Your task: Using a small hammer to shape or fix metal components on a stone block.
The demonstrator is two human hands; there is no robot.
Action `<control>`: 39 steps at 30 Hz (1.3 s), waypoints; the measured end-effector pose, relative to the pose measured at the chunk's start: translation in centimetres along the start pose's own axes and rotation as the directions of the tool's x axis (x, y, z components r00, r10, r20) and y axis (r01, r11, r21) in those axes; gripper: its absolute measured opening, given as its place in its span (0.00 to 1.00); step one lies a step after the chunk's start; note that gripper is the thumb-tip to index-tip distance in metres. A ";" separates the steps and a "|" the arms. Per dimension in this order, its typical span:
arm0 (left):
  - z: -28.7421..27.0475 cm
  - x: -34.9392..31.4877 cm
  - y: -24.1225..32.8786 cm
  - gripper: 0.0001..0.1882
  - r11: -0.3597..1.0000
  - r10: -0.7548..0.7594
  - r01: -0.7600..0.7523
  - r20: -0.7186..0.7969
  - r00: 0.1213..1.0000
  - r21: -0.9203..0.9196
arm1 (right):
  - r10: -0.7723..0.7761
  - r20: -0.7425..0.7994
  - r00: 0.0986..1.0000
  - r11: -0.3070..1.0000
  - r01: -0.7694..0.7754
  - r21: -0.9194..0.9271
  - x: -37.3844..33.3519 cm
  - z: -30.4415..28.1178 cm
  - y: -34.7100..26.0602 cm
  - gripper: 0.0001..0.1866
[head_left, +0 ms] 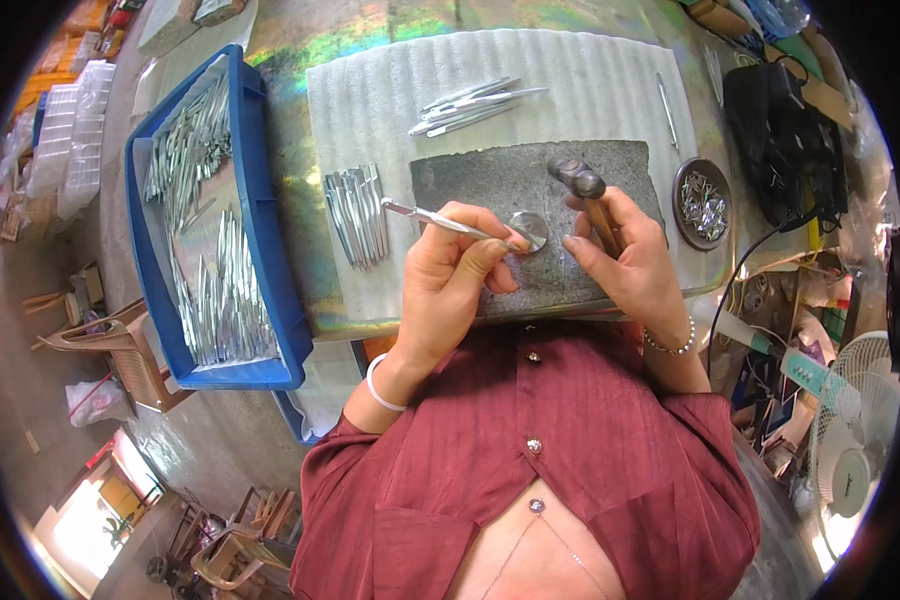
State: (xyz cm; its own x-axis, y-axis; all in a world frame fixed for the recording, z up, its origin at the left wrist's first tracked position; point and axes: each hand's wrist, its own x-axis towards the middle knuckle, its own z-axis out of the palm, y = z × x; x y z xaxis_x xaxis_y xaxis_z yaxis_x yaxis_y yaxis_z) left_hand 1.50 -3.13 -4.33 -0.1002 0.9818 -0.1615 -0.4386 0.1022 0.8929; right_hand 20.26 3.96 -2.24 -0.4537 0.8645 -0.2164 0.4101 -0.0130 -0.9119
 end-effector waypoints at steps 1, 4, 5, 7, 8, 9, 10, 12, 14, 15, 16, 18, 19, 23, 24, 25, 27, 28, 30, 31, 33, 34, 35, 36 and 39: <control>0.1 0.1 -0.1 0.04 1.000 -0.005 0.005 0.005 1.000 0.000 | 0.005 -0.019 1.000 0.999 -0.004 0.053 -0.2 0.0 0.3 0.15; 0.3 0.4 -0.2 0.04 0.983 0.047 -0.046 -0.003 0.999 0.179 | 0.007 -0.039 0.999 0.995 -0.003 0.097 -0.5 -0.1 0.8 0.13; 0.5 0.5 -0.2 0.03 0.972 0.064 -0.062 -0.004 0.998 0.227 | -0.001 -0.036 0.999 0.996 0.004 0.088 -0.5 -0.1 0.9 0.12; 0.6 0.7 -0.3 0.03 0.958 0.080 -0.076 -0.002 0.997 0.275 | -0.014 -0.045 0.999 0.997 0.017 0.080 -0.5 -0.1 0.8 0.12; 0.5 0.7 -0.5 0.03 0.939 0.119 -0.117 0.012 0.993 0.324 | -0.029 -0.051 0.998 0.997 0.032 0.070 -0.4 -0.1 0.8 0.11; 0.5 0.8 -0.6 0.03 0.916 0.158 -0.157 0.029 0.987 0.370 | -0.028 -0.053 0.998 0.997 0.032 0.072 -0.4 -0.1 0.8 0.11; 0.6 0.8 -0.6 0.03 0.916 0.155 -0.156 0.031 0.987 0.370 | -0.033 -0.045 0.998 0.997 0.036 0.067 -0.4 -0.1 0.9 0.12; 0.7 0.7 -0.7 0.03 0.904 0.171 -0.162 0.014 0.985 0.397 | -0.036 -0.041 0.999 0.997 0.039 0.062 -0.4 -0.1 1.0 0.12; 0.5 0.6 -0.6 0.04 0.899 0.151 -0.152 0.036 0.988 0.410 | -0.047 -0.038 0.998 0.997 0.049 0.055 -0.4 -0.2 0.9 0.11; 0.5 0.5 -0.6 0.05 0.895 0.133 -0.144 0.055 0.990 0.422 | -0.045 -0.039 0.998 0.997 0.048 0.056 -0.4 -0.2 1.0 0.11; 0.4 0.5 -0.6 0.05 0.895 0.131 -0.143 0.057 0.990 0.422 | -0.043 -0.035 0.998 0.997 0.045 0.069 -0.4 -0.2 1.1 0.11; 0.4 0.5 -0.7 0.05 0.874 0.165 -0.183 0.080 0.983 0.449 | -0.039 -0.032 0.999 0.996 0.042 0.082 -0.4 -0.1 1.1 0.11; 0.4 0.5 -0.7 0.05 0.874 0.164 -0.183 0.082 0.983 0.449 | -0.036 -0.030 0.999 0.996 0.038 0.080 -0.4 -0.2 1.0 0.11; 0.8 0.7 -0.9 0.04 0.835 0.227 -0.233 0.075 0.971 0.498 | -0.014 -0.007 1.000 0.997 0.014 0.069 -0.4 -0.4 0.6 0.11; 0.9 0.7 -1.0 0.03 0.816 0.294 -0.283 0.058 0.954 0.504 | -0.013 -0.008 1.000 0.997 0.013 0.069 -0.4 -0.4 0.6 0.11; 0.9 0.7 -1.0 0.03 0.816 0.293 -0.282 0.059 0.954 0.504 | -0.017 -0.012 1.000 0.998 0.018 0.061 -0.4 -0.4 0.5 0.11; 1.0 0.7 -0.9 0.03 0.827 0.271 -0.248 0.030 0.962 0.505 | -0.020 -0.017 1.000 0.998 0.021 0.053 -0.4 -0.4 0.5 0.11; 1.1 0.7 -0.7 0.03 0.827 0.270 -0.248 0.030 0.962 0.504 | -0.029 -0.019 0.999 0.998 0.030 0.047 -0.4 -0.3 0.6 0.11; 1.3 0.7 -0.5 0.03 0.837 0.233 -0.201 0.001 0.972 0.509 | -0.036 -0.021 0.999 0.998 0.037 0.042 -0.4 -0.3 0.7 0.11; 1.3 0.7 -0.5 0.03 0.837 0.232 -0.201 0.002 0.973 0.509 | -0.034 -0.021 0.999 0.999 0.035 0.038 -0.4 -0.4 0.6 0.11; 1.3 0.7 -0.5 0.03 0.835 0.231 -0.197 -0.003 0.973 0.513 | -0.031 -0.023 0.999 0.999 0.031 0.035 -0.4 -0.3 0.8 0.11; 1.3 0.8 -0.4 0.03 0.836 0.230 -0.197 0.000 0.973 0.513 | -0.046 -0.030 0.998 0.998 0.048 0.050 -0.4 -0.3 1.1 0.11; 1.2 0.8 -0.4 0.05 0.736 0.297 -0.284 0.084 0.951 0.615 | -0.062 -0.038 0.997 0.996 0.064 0.064 -0.4 -0.3 1.3 0.11; 1.1 0.8 -0.3 0.07 0.616 0.350 -0.367 0.176 0.920 0.697 | -0.061 -0.041 0.997 0.996 0.064 0.064 -0.5 -0.3 1.2 0.11; 1.6 0.7 -0.6 0.11 0.261 0.443 -0.483 0.341 0.829 0.836 | -0.043 0.000 0.999 0.989 0.042 0.145 -0.5 -0.5 0.5 0.11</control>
State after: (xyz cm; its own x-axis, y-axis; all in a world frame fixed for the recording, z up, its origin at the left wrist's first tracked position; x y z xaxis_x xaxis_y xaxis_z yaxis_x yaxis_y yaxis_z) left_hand 3.09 -2.28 -4.32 0.0275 0.9139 0.4050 0.6801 -0.3140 0.6625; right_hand 21.14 3.78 -2.43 -0.4706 0.8644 -0.1770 0.2716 -0.0489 -0.9612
